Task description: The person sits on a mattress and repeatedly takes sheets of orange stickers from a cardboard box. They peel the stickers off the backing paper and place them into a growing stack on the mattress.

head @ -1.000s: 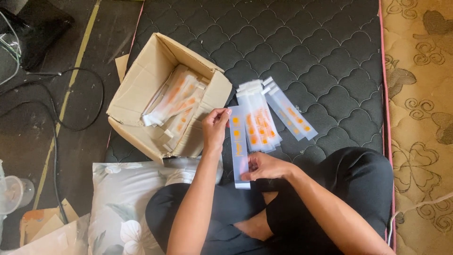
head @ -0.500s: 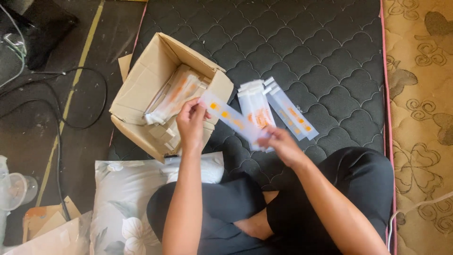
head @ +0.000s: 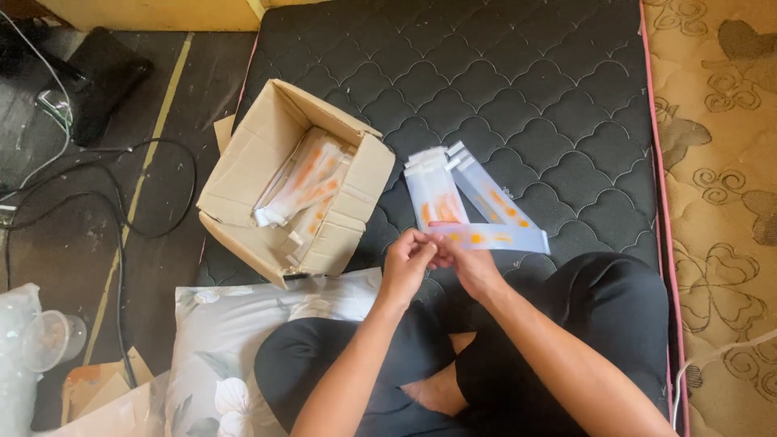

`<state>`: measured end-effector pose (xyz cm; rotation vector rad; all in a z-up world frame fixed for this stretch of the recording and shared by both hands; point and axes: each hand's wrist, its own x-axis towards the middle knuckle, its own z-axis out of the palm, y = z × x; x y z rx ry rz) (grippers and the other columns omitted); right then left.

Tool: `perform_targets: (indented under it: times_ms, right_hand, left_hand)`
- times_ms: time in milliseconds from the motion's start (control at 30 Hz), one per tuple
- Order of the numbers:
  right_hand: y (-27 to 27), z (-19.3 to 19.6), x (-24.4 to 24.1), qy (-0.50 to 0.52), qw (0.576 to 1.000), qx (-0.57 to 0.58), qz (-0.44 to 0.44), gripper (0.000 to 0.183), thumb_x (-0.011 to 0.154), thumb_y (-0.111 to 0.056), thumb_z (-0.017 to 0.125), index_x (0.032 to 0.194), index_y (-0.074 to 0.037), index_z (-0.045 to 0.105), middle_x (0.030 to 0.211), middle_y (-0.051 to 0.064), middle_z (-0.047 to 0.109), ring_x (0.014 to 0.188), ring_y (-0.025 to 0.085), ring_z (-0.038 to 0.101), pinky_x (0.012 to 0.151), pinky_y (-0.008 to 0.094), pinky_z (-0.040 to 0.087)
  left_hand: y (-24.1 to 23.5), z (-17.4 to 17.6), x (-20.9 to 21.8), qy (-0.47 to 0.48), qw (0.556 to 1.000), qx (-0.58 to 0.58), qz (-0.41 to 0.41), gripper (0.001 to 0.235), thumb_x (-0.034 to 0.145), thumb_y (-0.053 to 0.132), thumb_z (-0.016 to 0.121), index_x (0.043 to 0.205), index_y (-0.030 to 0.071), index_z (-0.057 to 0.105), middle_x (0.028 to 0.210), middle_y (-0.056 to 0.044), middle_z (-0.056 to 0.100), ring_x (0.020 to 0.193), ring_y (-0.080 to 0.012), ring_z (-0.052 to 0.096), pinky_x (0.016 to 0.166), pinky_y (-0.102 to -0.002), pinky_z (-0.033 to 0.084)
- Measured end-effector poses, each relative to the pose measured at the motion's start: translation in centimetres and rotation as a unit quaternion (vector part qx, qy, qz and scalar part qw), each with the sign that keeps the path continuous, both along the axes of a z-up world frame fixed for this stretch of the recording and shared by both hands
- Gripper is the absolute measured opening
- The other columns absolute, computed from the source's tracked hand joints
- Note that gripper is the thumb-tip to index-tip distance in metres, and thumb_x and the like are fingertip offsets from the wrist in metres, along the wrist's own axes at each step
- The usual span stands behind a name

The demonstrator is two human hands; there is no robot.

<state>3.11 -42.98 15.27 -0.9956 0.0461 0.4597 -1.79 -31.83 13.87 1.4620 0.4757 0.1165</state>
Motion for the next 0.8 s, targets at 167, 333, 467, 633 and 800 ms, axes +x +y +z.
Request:
perform_targets:
  times_ms: [167, 333, 467, 633, 800]
  right_hand:
    - [-0.4, -7.1, 2.1, 0.019, 0.999, -0.03, -0.009, 0.019, 0.091, -0.014, 0.076, 0.082, -0.004, 0.063, 0.061, 0.008, 0.059, 0.044, 0.015, 0.05, 0.041, 0.027, 0.04]
    - [-0.8, -5.3, 3.0, 0.053, 0.997, -0.018, -0.05, 0.012, 0.089, -0.005, 0.076, 0.092, 0.003, 0.067, 0.073, 0.009, 0.062, 0.049, 0.014, 0.054, 0.044, 0.026, 0.047]
    - [-1.4, -4.9, 3.5, 0.089, 0.993, -0.026, -0.073, 0.014, 0.092, -0.007, 0.074, 0.1, 0.002, 0.067, 0.083, 0.009, 0.064, 0.057, 0.013, 0.059, 0.048, 0.025, 0.053]
    - [-2.0, -6.6, 4.5, 0.111, 0.987, -0.026, -0.116, 0.016, 0.092, -0.008, 0.074, 0.103, 0.0, 0.065, 0.082, 0.006, 0.063, 0.061, 0.012, 0.062, 0.053, 0.023, 0.054]
    - [-2.1, -5.6, 4.5, 0.133, 0.981, -0.064, -0.127, 0.024, 0.093, -0.015, 0.078, 0.113, -0.007, 0.067, 0.088, 0.008, 0.064, 0.067, 0.015, 0.065, 0.063, 0.027, 0.059]
  left_hand:
    - [2.1, -0.8, -0.1, -0.002, 0.998, -0.043, 0.044, 0.009, 0.096, 0.011, 0.059, 0.098, 0.002, 0.06, 0.082, -0.022, 0.074, 0.065, -0.0244, 0.075, 0.062, -0.028, 0.06]
    - [4.7, 0.1, -0.6, 0.01, 0.995, -0.035, 0.089, 0.008, 0.098, 0.013, 0.058, 0.098, 0.005, 0.057, 0.082, -0.02, 0.074, 0.065, -0.0241, 0.075, 0.063, -0.026, 0.057]
    - [6.4, -1.4, -0.9, 0.01, 0.991, -0.044, 0.126, 0.007, 0.098, 0.014, 0.06, 0.097, 0.007, 0.059, 0.082, -0.02, 0.074, 0.065, -0.025, 0.076, 0.063, -0.026, 0.056]
    - [7.4, -2.9, -0.9, 0.014, 0.98, -0.092, 0.174, 0.005, 0.097, 0.013, 0.062, 0.095, 0.009, 0.06, 0.082, -0.021, 0.074, 0.062, -0.026, 0.075, 0.061, -0.027, 0.055]
    - [7.1, -1.9, -1.0, 0.023, 0.981, -0.077, 0.176, 0.006, 0.098, 0.015, 0.062, 0.097, 0.01, 0.061, 0.084, -0.019, 0.075, 0.064, -0.0242, 0.075, 0.063, -0.027, 0.054]
